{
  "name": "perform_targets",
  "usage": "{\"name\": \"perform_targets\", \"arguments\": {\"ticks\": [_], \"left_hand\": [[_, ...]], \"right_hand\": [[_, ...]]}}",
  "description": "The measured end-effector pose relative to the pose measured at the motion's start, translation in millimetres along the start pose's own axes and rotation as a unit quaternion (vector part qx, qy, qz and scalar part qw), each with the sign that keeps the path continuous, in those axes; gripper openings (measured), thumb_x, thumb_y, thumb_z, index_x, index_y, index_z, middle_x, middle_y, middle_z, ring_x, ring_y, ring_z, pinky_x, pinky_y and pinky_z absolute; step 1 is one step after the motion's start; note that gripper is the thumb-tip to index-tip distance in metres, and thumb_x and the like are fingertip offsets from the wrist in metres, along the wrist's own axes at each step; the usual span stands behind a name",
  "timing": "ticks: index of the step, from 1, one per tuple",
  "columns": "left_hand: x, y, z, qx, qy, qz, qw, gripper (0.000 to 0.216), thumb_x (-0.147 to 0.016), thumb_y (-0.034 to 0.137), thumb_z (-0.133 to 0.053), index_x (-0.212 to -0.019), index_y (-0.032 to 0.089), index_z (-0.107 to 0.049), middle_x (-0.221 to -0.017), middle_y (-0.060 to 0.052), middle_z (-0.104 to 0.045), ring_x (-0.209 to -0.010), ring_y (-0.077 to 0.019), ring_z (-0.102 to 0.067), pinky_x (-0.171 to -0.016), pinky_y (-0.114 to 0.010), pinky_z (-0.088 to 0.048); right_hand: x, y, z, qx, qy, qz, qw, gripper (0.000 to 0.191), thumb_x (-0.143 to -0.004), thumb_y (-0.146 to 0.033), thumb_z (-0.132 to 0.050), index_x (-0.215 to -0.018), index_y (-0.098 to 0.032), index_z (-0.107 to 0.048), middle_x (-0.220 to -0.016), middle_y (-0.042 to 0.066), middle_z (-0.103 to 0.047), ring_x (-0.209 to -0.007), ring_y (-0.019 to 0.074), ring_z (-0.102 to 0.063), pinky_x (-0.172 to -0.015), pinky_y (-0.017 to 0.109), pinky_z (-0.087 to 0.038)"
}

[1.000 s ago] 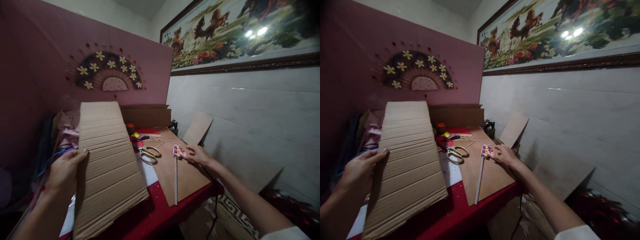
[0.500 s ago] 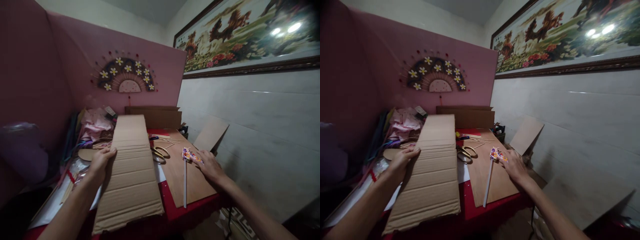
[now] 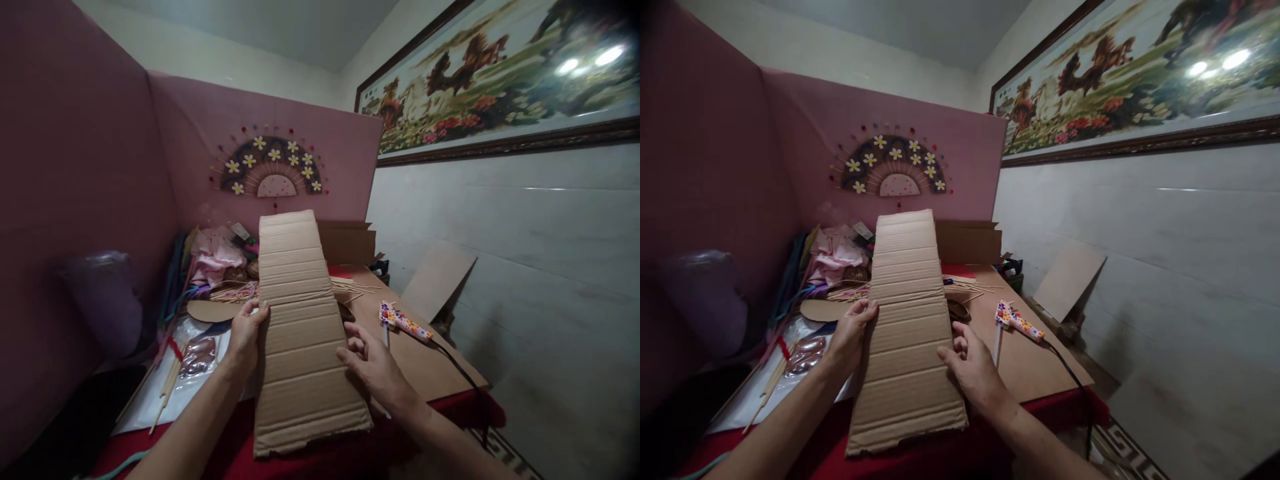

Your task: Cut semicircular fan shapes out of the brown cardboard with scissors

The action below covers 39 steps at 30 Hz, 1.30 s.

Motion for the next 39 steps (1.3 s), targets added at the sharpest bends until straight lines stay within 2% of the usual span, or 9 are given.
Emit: {"name": "perform_targets", "arguments": {"ticks": [4, 8, 18, 24, 26, 30, 35, 37, 39], "left_hand": [[1.7, 6.9, -7.5, 0.028, -0.039, -0.009, 0.999, 0.034, -0.053, 0.036, -0.078, -0.078, 0.02, -0.06, -0.066, 0.002, -0.068, -0.058, -0.0152, -0.063, -0.052, -0.024, -0.047], [3.3, 8.3, -12.2, 0.033, -0.078, 0.005, 0.996, 0.031, -0.053, 0.027, -0.08, -0.078, 0.02, -0.062, -0.066, 0.001, -0.069, -0.058, -0.0153, -0.065, -0.05, -0.023, -0.048], [7.7, 11.3, -15.2, 0.026, -0.105, 0.015, 0.994, 0.034, -0.053, 0.019, -0.079, -0.083, 0.02, -0.065, -0.072, 0.0, -0.072, -0.063, -0.0161, -0.067, -0.057, -0.025, -0.05], [17.3, -11.4, -23.0, -0.007, -0.136, 0.043, 0.99, 0.036, -0.057, 0.024, -0.075, -0.089, 0.018, -0.061, -0.075, -0.003, -0.072, -0.065, -0.0189, -0.067, -0.063, -0.03, -0.052], [17.5, -13.6, -26.5, -0.108, -0.148, 0.006, 0.983, 0.034, -0.065, 0.03, -0.07, -0.095, 0.016, -0.06, -0.079, -0.006, -0.073, -0.068, -0.0203, -0.068, -0.065, -0.032, -0.053], [2.1, 4.3, -18.9, -0.402, -0.095, -0.134, 0.901, 0.029, -0.087, 0.032, -0.043, -0.102, 0.015, -0.061, -0.094, -0.012, -0.072, -0.085, -0.0224, -0.068, -0.077, -0.036, -0.052], [-25.2, 40.7, 28.0, -0.579, 0.039, -0.206, 0.788, 0.039, -0.072, 0.0, -0.046, -0.104, 0.014, -0.063, -0.126, -0.019, -0.058, -0.13, -0.032, -0.039, -0.107, -0.051, -0.023], [-30.6, 47.2, 44.2, -0.636, 0.069, -0.216, 0.738, 0.041, -0.07, -0.003, -0.044, -0.102, 0.013, -0.064, -0.129, -0.02, -0.055, -0.134, -0.0341, -0.031, -0.108, -0.056, -0.015], [-33.7, 47.7, 54.3, -0.68, 0.086, -0.22, 0.694, 0.038, -0.071, -0.003, -0.043, -0.096, 0.015, -0.066, -0.124, -0.019, -0.059, -0.13, -0.0346, -0.037, -0.106, -0.059, -0.014]], "right_hand": [[6.9, -5.5, -8.5, -0.064, 0.023, -0.009, 0.998, 0.045, -0.071, -0.044, -0.072, -0.104, -0.018, -0.054, -0.093, 0.007, -0.071, -0.085, 0.023, -0.067, -0.078, 0.037, -0.052], [13.3, -15.2, -6.1, -0.077, 0.071, 0.007, 0.994, 0.049, -0.07, -0.044, -0.074, -0.107, -0.018, -0.055, -0.098, 0.009, -0.071, -0.086, 0.0242, -0.067, -0.079, 0.037, -0.052], [23.6, -5.5, -10.7, -0.096, 0.084, 0.001, 0.992, 0.046, -0.072, -0.046, -0.073, -0.106, -0.02, -0.054, -0.099, 0.01, -0.071, -0.089, 0.0255, -0.067, -0.077, 0.036, -0.053], [41.0, 3.6, -6.4, -0.097, 0.1, -0.057, 0.989, 0.054, -0.067, -0.05, -0.075, -0.107, -0.019, -0.057, -0.092, 0.011, -0.072, -0.082, 0.0269, -0.068, -0.069, 0.036, -0.055], [45.4, 8.0, -1.2, -0.096, 0.116, -0.07, 0.986, 0.054, -0.065, -0.049, -0.077, -0.107, -0.019, -0.058, -0.092, 0.011, -0.072, -0.081, 0.0268, -0.068, -0.067, 0.036, -0.055], [48.5, 13.9, 11.7, -0.109, 0.163, -0.054, 0.979, 0.056, -0.061, -0.046, -0.08, -0.107, -0.02, -0.061, -0.088, 0.009, -0.073, -0.078, 0.0261, -0.068, -0.069, 0.036, -0.056], [46.4, 14.5, 18.3, -0.119, 0.196, -0.04, 0.973, 0.058, -0.06, -0.042, -0.081, -0.109, -0.018, -0.061, -0.085, 0.009, -0.073, -0.076, 0.026, -0.068, -0.07, 0.036, -0.056], [44.8, 13.9, 18.0, -0.127, 0.195, -0.038, 0.972, 0.058, -0.061, -0.042, -0.08, -0.11, -0.018, -0.06, -0.089, 0.01, -0.072, -0.077, 0.0257, -0.068, -0.069, 0.035, -0.056], [44.2, 14.3, 18.1, -0.133, 0.192, -0.039, 0.972, 0.058, -0.062, -0.043, -0.08, -0.11, -0.018, -0.059, -0.092, 0.011, -0.072, -0.078, 0.0258, -0.068, -0.069, 0.034, -0.056]]}}
Point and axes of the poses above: each hand's wrist, its own x-axis away from the middle knuckle, its own z-axis out of the back of the hand, y = z × x, the point moved 7 cm from there along -x, towards the middle knuckle
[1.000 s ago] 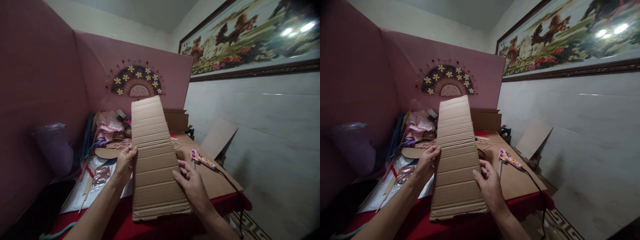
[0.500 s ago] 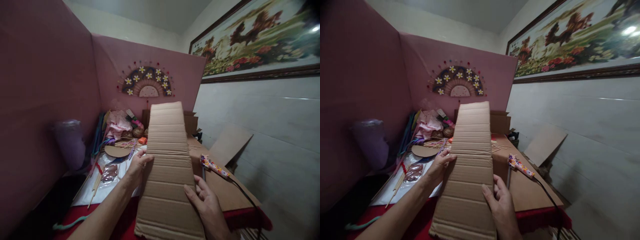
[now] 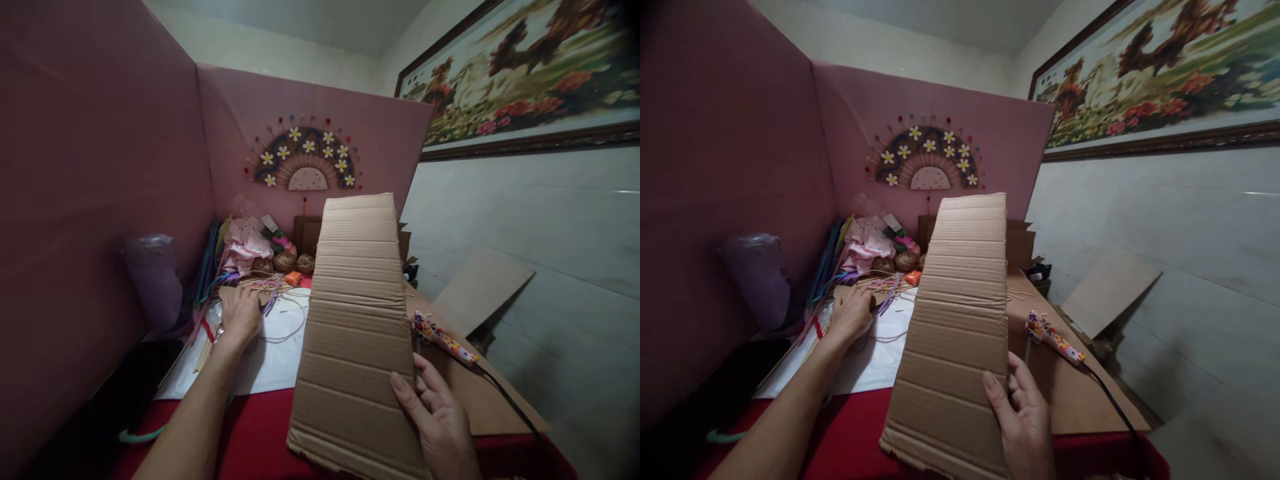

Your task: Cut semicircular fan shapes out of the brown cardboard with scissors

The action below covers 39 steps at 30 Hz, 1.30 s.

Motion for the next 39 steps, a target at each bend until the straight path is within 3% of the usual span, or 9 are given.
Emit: {"name": "perform_targets", "arguments": {"ticks": [6, 12, 17, 23, 25, 28, 33, 37, 39], "left_hand": [[-1.3, -3.6, -2.4, -0.111, 0.045, -0.031, 0.992, 0.032, -0.075, 0.001, -0.041, -0.081, 0.018, -0.068, -0.095, -0.013, -0.07, -0.098, -0.0283, -0.06, -0.106, -0.051, -0.018], [-3.5, -1.5, 21.1, -0.128, 0.161, -0.019, 0.979, 0.036, -0.083, 0.009, -0.038, -0.103, 0.019, -0.066, -0.102, -0.011, -0.069, -0.101, -0.0278, -0.056, -0.103, -0.047, -0.022], [11.5, 9.2, 56.2, -0.033, 0.356, 0.0, 0.934, 0.029, -0.087, 0.022, -0.044, -0.105, 0.018, -0.066, -0.087, -0.011, -0.068, -0.087, -0.0275, -0.058, -0.083, -0.04, -0.036], [28.3, 23.8, 79.4, 0.132, 0.426, -0.035, 0.894, 0.027, -0.087, 0.025, -0.048, -0.106, 0.018, -0.066, -0.094, -0.009, -0.069, -0.085, -0.0232, -0.058, -0.081, -0.037, -0.039], [28.4, 27.7, 80.1, 0.155, 0.419, -0.055, 0.893, 0.027, -0.086, 0.024, -0.049, -0.107, 0.018, -0.066, -0.093, -0.007, -0.069, -0.085, -0.0221, -0.058, -0.082, -0.036, -0.04], [24.4, 34.8, 72.2, 0.173, 0.38, -0.095, 0.903, 0.027, -0.086, 0.028, -0.051, -0.106, 0.019, -0.067, -0.093, -0.006, -0.069, -0.086, -0.0213, -0.059, -0.082, -0.034, -0.041], [17.4, 52.3, 48.1, 0.146, 0.249, -0.144, 0.947, 0.027, -0.086, 0.029, -0.049, -0.1, 0.017, -0.069, -0.09, -0.008, -0.071, -0.083, -0.023, -0.059, -0.079, -0.036, -0.042], [18.5, 67.8, 36.3, 0.189, 0.131, -0.206, 0.951, 0.025, -0.085, 0.028, -0.05, -0.096, 0.022, -0.071, -0.081, -0.004, -0.07, -0.078, -0.0207, -0.056, -0.075, -0.034, -0.043], [22.4, 78.2, 31.0, 0.203, 0.067, -0.256, 0.943, 0.024, -0.084, 0.026, -0.05, -0.092, 0.023, -0.073, -0.074, -0.004, -0.069, -0.073, -0.0197, -0.055, -0.07, -0.033, -0.043]], "right_hand": [[1.4, -8.1, 17.4, -0.018, 0.061, 0.026, 0.998, 0.062, -0.061, -0.043, -0.081, -0.113, -0.02, -0.055, -0.101, 0.011, -0.071, -0.087, 0.0277, -0.067, -0.072, 0.035, -0.055], [-1.1, -19.4, 19.9, -0.023, 0.094, 0.05, 0.994, 0.064, -0.059, -0.045, -0.081, -0.112, -0.019, -0.055, -0.104, 0.012, -0.07, -0.089, 0.0286, -0.067, -0.069, 0.033, -0.056], [-18.6, -15.1, -13.3, 0.044, 0.007, 0.065, 0.997, 0.06, -0.068, -0.046, -0.074, -0.117, -0.017, -0.054, -0.096, 0.012, -0.071, -0.082, 0.0269, -0.068, -0.069, 0.035, -0.055], [-57.6, -3.9, -85.9, 0.114, -0.117, 0.103, 0.981, 0.047, -0.076, -0.04, -0.058, -0.114, -0.012, -0.057, -0.091, 0.013, -0.071, -0.084, 0.0267, -0.066, -0.075, 0.038, -0.053], [-66.3, 3.0, -95.4, 0.23, -0.07, 0.114, 0.964, 0.041, -0.077, -0.033, -0.054, -0.111, -0.011, -0.061, -0.087, 0.012, -0.07, -0.08, 0.0273, -0.065, -0.076, 0.04, -0.052], [-60.3, 4.2, -98.6, 0.34, 0.023, 0.161, 0.926, 0.047, -0.075, -0.024, -0.055, -0.119, -0.008, -0.058, -0.106, 0.02, -0.062, -0.099, 0.0341, -0.059, -0.089, 0.049, -0.044], [-27.9, -4.1, -121.9, 0.52, 0.008, 0.28, 0.807, 0.039, -0.079, -0.018, -0.055, -0.117, -0.012, -0.061, -0.113, 0.019, -0.058, -0.107, 0.0369, -0.051, -0.092, 0.051, -0.04], [-24.2, -20.8, -124.7, 0.451, 0.032, 0.328, 0.83, 0.052, -0.085, -0.026, -0.053, -0.133, -0.007, -0.044, -0.129, 0.022, -0.049, -0.118, 0.0348, -0.045, -0.096, 0.05, -0.039], [-26.0, -26.6, -126.2, 0.4, 0.019, 0.345, 0.849, 0.045, -0.089, -0.029, -0.049, -0.13, -0.009, -0.047, -0.124, 0.019, -0.053, -0.114, 0.031, -0.048, -0.094, 0.046, -0.041]]}}
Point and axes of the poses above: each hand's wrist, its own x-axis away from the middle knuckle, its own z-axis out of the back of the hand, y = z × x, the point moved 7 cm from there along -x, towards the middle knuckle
